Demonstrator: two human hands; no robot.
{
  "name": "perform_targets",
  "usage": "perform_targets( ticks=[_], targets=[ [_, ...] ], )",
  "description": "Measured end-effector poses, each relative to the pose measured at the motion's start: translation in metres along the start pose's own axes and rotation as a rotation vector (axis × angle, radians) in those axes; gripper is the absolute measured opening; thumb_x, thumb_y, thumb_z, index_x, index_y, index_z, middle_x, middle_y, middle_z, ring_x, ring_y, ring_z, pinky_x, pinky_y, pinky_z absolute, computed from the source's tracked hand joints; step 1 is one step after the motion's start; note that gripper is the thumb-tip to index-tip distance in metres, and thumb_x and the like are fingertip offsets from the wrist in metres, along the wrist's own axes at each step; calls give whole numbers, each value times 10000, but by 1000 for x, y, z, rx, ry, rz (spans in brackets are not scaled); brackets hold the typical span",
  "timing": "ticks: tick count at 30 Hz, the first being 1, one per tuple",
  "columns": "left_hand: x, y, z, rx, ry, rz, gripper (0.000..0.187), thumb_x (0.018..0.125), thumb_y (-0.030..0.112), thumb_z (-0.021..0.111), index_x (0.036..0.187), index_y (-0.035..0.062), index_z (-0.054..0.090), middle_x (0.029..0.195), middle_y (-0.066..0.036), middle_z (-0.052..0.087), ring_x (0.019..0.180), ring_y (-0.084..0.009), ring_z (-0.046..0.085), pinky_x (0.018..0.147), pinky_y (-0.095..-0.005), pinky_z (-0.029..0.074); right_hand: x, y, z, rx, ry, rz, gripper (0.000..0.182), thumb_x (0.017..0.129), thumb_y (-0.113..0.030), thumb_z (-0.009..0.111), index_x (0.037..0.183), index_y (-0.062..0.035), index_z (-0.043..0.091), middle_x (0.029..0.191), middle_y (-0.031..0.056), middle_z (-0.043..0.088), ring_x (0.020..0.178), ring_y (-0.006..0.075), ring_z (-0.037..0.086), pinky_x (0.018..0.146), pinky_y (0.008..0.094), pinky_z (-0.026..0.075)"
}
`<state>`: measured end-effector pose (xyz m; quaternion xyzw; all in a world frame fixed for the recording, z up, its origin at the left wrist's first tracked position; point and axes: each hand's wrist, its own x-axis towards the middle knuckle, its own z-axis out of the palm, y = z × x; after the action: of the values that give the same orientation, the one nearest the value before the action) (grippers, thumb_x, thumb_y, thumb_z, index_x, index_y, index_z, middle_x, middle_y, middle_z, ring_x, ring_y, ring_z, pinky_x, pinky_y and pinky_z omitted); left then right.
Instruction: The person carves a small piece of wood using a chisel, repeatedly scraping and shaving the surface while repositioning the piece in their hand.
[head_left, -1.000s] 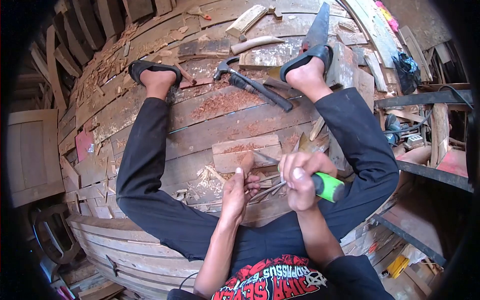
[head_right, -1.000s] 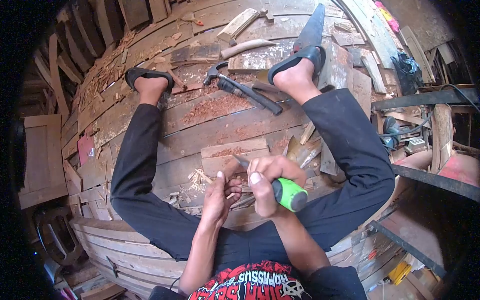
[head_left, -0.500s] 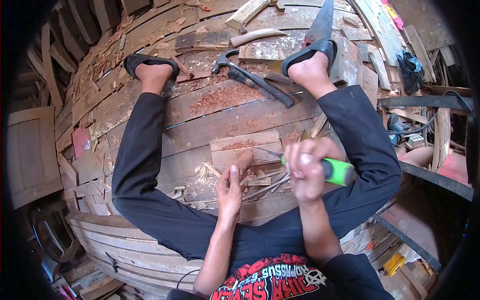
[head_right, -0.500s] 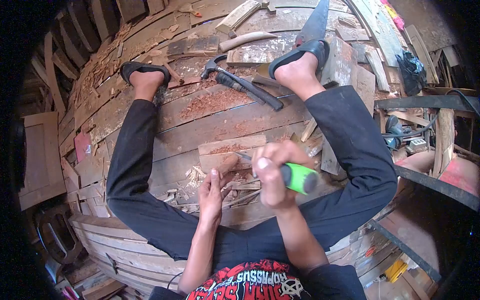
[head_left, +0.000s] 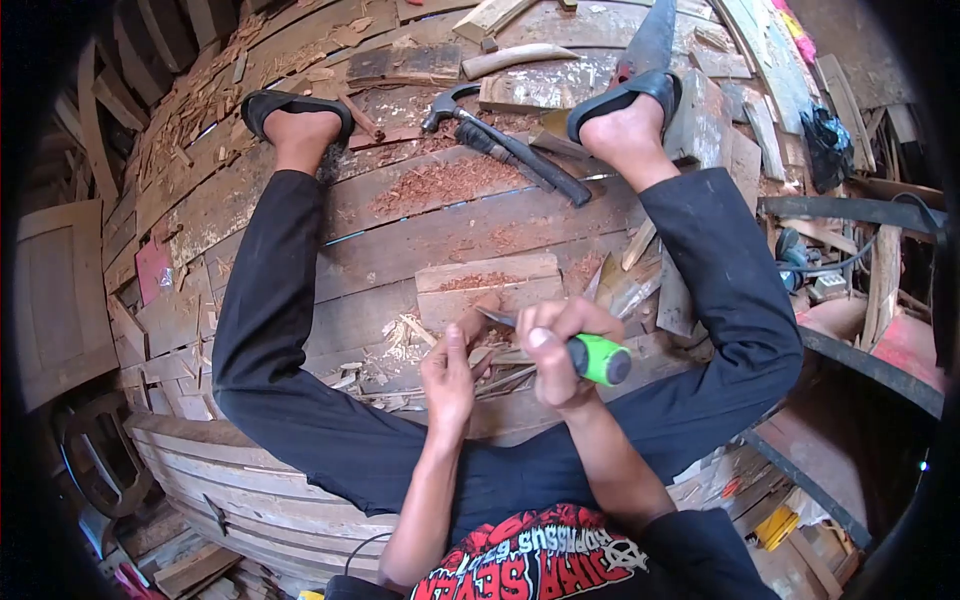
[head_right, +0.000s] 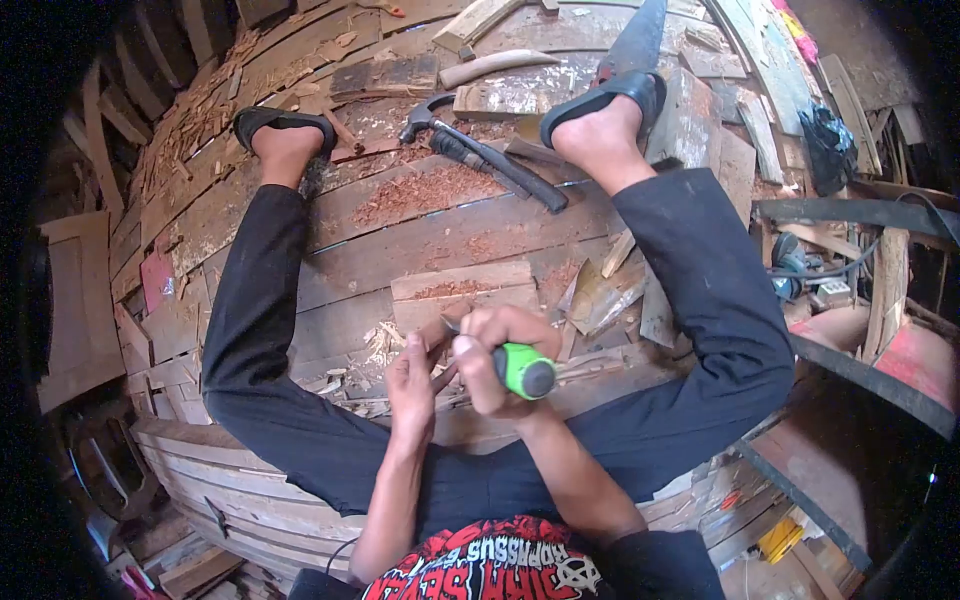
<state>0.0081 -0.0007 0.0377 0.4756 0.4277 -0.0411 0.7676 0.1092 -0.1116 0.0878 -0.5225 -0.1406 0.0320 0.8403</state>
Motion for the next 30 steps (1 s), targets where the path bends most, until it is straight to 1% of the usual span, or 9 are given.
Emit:
perform_targets(
  ticks=[6, 11, 15, 16, 18, 24, 26, 27, 30],
  targets=[
    [-7, -4, 10, -11, 55, -20, 435, 1080, 383, 515, 1181, -1, 694, 919, 13, 551, 892, -65, 564, 854, -318, 606, 20, -52, 19, 26, -50, -159, 257, 867, -12, 568, 709, -59, 371, 593, 48, 450, 467, 121, 428, 439, 290, 345],
    [-3, 2, -7, -91, 15, -37, 464, 1092, 402, 471, 1282, 19, 653, 1203, -83, 674, 1112, -155, 639, 889, -329, 595, -5, -12, 12, -69, -68, -33, 206, 877, -9, 553, 754, -59, 395, 590, 19, 426, 459, 112, 395, 431, 298, 321],
    [-7, 3, -2, -83, -26, -99, 473, 1091, 410, 467, 1326, 31, 625, 1369, -101, 612, 1295, -231, 575, 948, -378, 577, 9, -47, 20, 152, 89, -83, 255, 838, 25, 586, 675, -52, 406, 547, 14, 429, 454, 120, 413, 426, 294, 347],
    [-6, -3, -2, -102, -35, -103, 476, 1084, 405, 487, 1353, 30, 609, 1399, -95, 584, 1283, -208, 574, 943, -365, 582, 17, -59, 22, 125, 53, -135, 235, 840, 20, 578, 692, -54, 410, 536, 18, 427, 426, 119, 411, 408, 296, 341],
    [-2, -7, -1, -52, -48, -128, 486, 1075, 400, 516, 1384, 31, 590, 1329, -61, 599, 1195, -147, 591, 919, -346, 592, 24, -71, 19, 118, -40, -207, 216, 827, 30, 583, 716, -56, 419, 551, 22, 442, 446, 121, 425, 411, 297, 344],
    [-6, -8, 23, -49, 12, -27, 495, 1062, 402, 547, 1390, 35, 596, 1093, -2, 598, 977, -65, 568, 868, -309, 602, -16, 4, -4, -123, 90, -124, 216, 834, 13, 613, 756, -63, 426, 601, 28, 464, 491, 144, 440, 449, 312, 350],
    [-9, -8, 21, -18, 51, -56, 463, 1077, 356, 534, 1406, 34, 589, 1161, -13, 648, 994, -58, 583, 829, -305, 598, 11, -39, 13, -71, 90, -169, 175, 887, -84, 549, 808, -114, 396, 588, -4, 418, 463, 106, 395, 466, 282, 326],
    [-12, -5, 23, -26, 49, -48, 451, 1082, 343, 528, 1394, 24, 597, 1123, -5, 646, 978, -57, 576, 846, -292, 576, 21, -56, 10, -51, -27, -222, 180, 917, -114, 539, 810, -124, 395, 575, -22, 409, 464, 109, 396, 492, 261, 345],
    [-7, -14, 22, 60, 28, 50, 430, 1090, 317, 522, 1366, 2, 616, 1041, 0, 649, 953, -67, 569, 905, -255, 513, 25, -78, 11, 52, -4, -237, 168, 913, -98, 548, 821, -112, 408, 572, -19, 408, 462, 113, 406, 484, 257, 339]
  ],
)
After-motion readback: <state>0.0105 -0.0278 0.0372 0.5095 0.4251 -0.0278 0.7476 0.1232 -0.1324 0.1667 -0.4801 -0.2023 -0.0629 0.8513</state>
